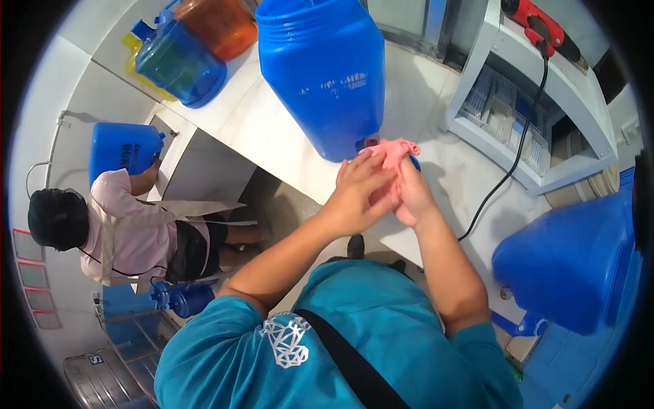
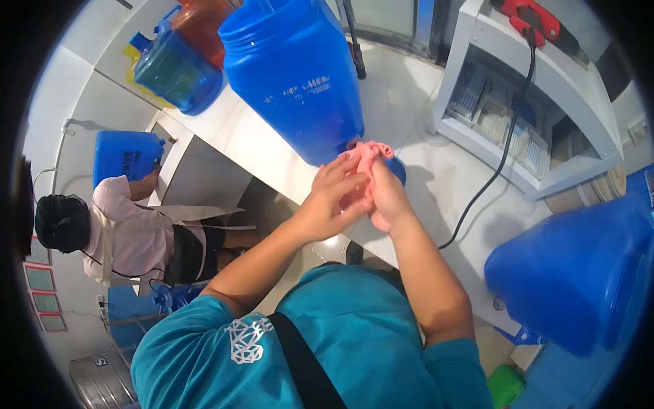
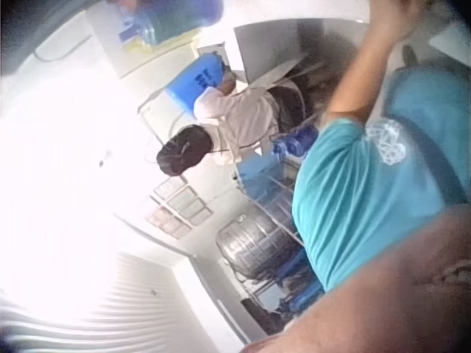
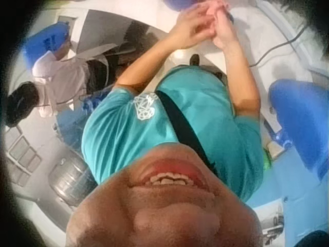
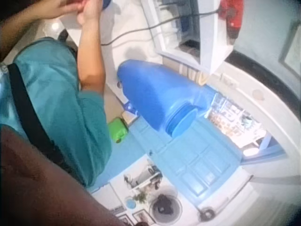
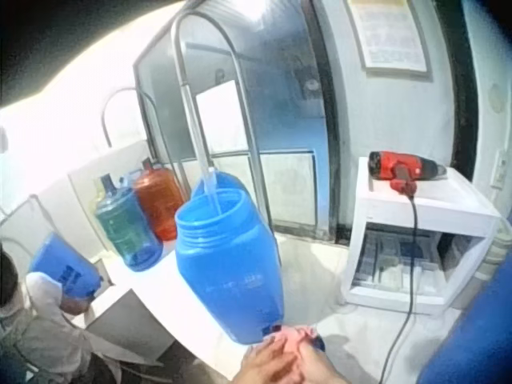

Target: The person prepares blue water containers by applying stickers to the spouts and using a heat gun to seal them. They then fill a container with water from a tube, wipe the exterior with a cloth, and secure the cap before applying a larger label to the top.

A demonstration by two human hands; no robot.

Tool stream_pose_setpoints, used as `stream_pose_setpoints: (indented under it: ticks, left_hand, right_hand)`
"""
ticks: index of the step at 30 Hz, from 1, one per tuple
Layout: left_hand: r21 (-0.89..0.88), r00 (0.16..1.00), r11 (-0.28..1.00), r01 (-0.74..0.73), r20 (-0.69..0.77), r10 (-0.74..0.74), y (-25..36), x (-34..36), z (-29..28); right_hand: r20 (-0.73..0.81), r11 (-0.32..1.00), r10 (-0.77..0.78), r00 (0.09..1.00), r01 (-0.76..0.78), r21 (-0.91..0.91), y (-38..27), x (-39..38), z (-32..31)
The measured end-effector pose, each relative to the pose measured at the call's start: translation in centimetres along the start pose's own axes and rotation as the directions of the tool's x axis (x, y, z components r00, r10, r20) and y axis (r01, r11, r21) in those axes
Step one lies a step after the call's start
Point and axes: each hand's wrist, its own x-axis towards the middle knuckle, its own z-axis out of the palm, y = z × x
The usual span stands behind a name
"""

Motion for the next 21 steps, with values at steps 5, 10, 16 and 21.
stream_pose_setpoints:
  ticks: [5, 10, 16, 21]
  left_hand:
    - [0.029, 0.869, 0.999, 0.032, -0.495, -0.013, -2.2, 2.9, -7.3]
    - [-0.127, 0.774, 0.992, 0.015, -0.627, -0.092, -8.5, 7.7, -8.1]
    - [-0.265, 0.701, 0.962, -0.073, -0.699, -0.139, -8.9, 9.3, -5.1]
    - [-0.242, 0.687, 0.968, -0.070, -0.715, -0.129, -9.7, 8.4, -5.3]
  right_hand:
    - [-0.057, 0.661, -0.746, 0.664, 0.726, -0.186, -4.8, 2.3, 3.5]
    - [0.296, 0.285, -0.829, 0.475, 0.813, -0.507, -11.3, 9.4, 10.1]
    - [0.035, 0.897, -0.348, 0.937, 0.343, -0.279, -14.3, 15.8, 7.4]
    - [-0.284, 0.873, -0.018, 0.959, -0.123, -0.471, -8.8, 16.6, 1.1]
